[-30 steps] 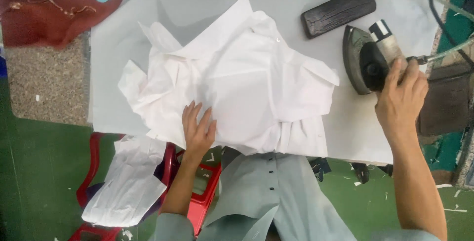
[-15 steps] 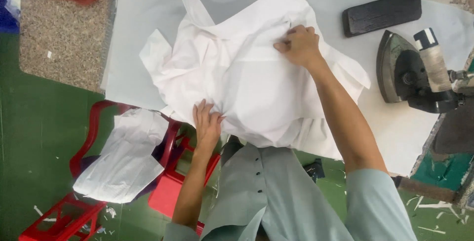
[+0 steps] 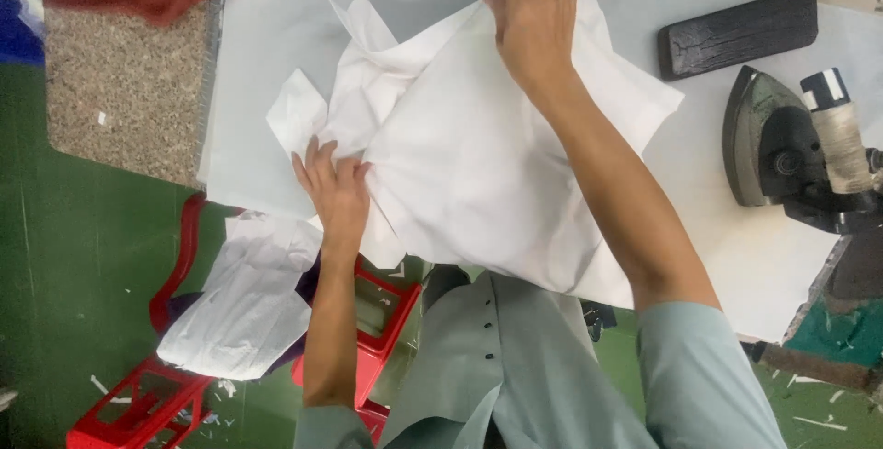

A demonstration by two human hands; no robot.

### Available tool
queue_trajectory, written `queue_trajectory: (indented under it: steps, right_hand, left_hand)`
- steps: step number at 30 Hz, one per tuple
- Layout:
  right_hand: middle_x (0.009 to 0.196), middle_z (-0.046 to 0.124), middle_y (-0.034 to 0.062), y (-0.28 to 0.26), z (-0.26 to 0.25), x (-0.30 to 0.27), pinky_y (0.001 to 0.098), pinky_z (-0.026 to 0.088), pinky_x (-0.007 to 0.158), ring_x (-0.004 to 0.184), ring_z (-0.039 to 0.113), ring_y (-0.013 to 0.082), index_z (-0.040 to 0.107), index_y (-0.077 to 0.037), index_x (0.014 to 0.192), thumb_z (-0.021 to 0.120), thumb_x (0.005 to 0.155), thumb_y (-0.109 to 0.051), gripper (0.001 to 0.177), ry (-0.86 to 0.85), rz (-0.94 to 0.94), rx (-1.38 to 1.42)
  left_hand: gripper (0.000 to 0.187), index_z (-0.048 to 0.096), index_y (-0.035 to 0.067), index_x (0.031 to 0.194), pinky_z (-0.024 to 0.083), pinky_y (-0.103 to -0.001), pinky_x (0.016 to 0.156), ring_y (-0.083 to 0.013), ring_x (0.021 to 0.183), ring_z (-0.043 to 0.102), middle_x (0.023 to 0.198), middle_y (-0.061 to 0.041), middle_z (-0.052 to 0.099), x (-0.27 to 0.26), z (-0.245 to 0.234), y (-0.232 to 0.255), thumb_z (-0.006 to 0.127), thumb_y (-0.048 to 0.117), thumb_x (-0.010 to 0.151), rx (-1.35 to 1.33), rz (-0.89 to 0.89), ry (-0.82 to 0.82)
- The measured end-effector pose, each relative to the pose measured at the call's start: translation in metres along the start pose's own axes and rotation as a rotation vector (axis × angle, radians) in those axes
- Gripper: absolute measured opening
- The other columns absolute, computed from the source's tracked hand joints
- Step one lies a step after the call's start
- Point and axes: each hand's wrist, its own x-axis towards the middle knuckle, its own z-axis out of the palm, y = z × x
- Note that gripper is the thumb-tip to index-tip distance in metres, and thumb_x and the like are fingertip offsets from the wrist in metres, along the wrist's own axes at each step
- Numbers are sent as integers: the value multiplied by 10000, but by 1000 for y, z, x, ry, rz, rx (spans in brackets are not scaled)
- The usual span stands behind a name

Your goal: The person irons a white shirt on a table using a steam iron and a pressing block. They repeatedly smooth the fabric, reposition the shirt, and press different sections with the iron and block to remove wrinkles.

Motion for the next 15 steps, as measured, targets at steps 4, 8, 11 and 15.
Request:
queue_trajectory:
  steps: [4, 8, 11, 15]
  right_hand:
    - [953, 703, 151, 17, -85, -63, 443, 532, 788, 905, 691, 342, 759, -93, 1054, 681, 963, -274, 218, -578, 2, -133]
    - [915, 814, 145, 35, -108, -116, 424, 600, 731, 826, 799, 287, 784, -121, 1129, 618, 967, -332, 313, -1556, 163, -93]
    - [775, 750, 270, 123, -69, -91, 558, 556, 515, 714, 770, 444, 797, -5, 1010, 616, 1030, -286, 335, -943, 516, -160]
    - [749, 703, 37, 86, -114, -143, 463, 465, 403, 520, 665, 331, 487, -82, 1566, 645, 1072, -352, 584, -249, 218, -521]
  left_hand:
    - [193, 642, 58, 931, 214, -708, 1153, -436, 1339, 494, 1239, -150, 561, -11, 3, 2, 752, 205, 990, -97, -73, -86]
    - [212, 645, 77, 906, 199, -687, 1185, -401, 1367, 477, 1267, -121, 558, -12, 5, 2, 766, 233, 983, -111, -118, -131]
    - [219, 620, 78, 883, 209, -689, 1178, -406, 1346, 501, 1244, -130, 574, -5, 4, -3, 777, 197, 977, -56, -47, -121]
    - [209, 601, 21, 859, 173, -696, 1208, -474, 1380, 479, 1312, -204, 559, 3, -13, 9, 724, 91, 1013, -101, -28, -179]
